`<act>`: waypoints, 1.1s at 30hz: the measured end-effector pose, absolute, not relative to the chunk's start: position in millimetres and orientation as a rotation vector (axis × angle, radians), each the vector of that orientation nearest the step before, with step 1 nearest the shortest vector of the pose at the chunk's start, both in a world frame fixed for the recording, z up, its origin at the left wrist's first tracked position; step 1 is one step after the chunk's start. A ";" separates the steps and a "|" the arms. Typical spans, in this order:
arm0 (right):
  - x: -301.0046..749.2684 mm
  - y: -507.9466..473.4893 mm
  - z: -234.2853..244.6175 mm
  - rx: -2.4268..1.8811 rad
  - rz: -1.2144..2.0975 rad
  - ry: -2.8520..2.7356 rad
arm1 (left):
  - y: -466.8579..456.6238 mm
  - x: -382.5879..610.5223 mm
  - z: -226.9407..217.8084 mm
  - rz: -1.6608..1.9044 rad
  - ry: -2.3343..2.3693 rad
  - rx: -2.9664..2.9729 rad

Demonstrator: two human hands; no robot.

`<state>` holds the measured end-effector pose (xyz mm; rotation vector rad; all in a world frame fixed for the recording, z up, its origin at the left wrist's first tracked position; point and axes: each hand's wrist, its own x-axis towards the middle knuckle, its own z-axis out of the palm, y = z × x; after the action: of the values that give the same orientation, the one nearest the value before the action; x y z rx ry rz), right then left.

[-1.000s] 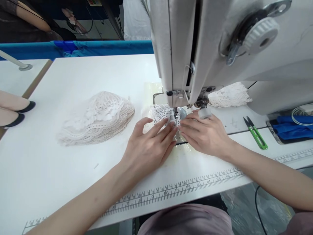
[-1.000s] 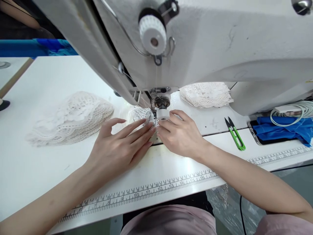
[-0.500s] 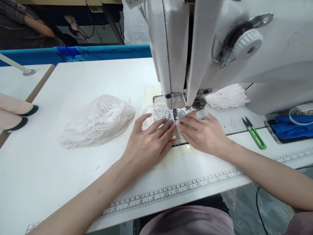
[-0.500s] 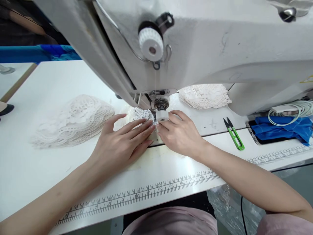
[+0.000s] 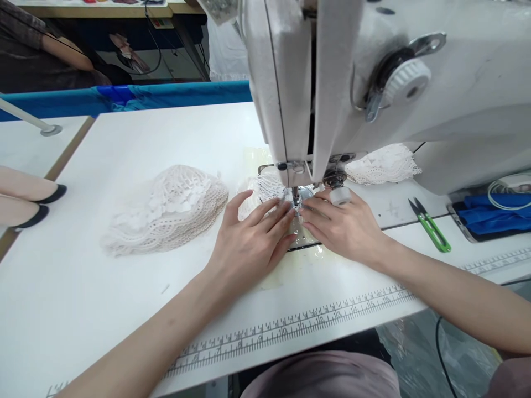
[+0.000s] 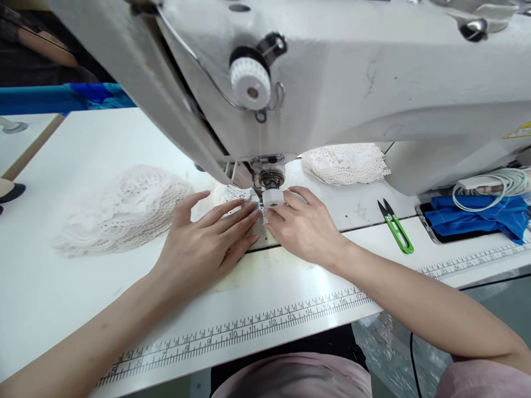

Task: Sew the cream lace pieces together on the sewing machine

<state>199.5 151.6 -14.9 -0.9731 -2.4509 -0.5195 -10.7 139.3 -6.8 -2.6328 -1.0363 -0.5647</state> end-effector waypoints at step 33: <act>190.1 144.1 -13.7 -0.894 -0.257 -2.531 | 150.9 -21.6 -4.7 -0.574 -1.154 -2.581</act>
<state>190.1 144.1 -13.7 -0.8937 -2.5308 -0.2569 -21.6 150.9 -4.7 -2.5813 -1.1543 -0.5735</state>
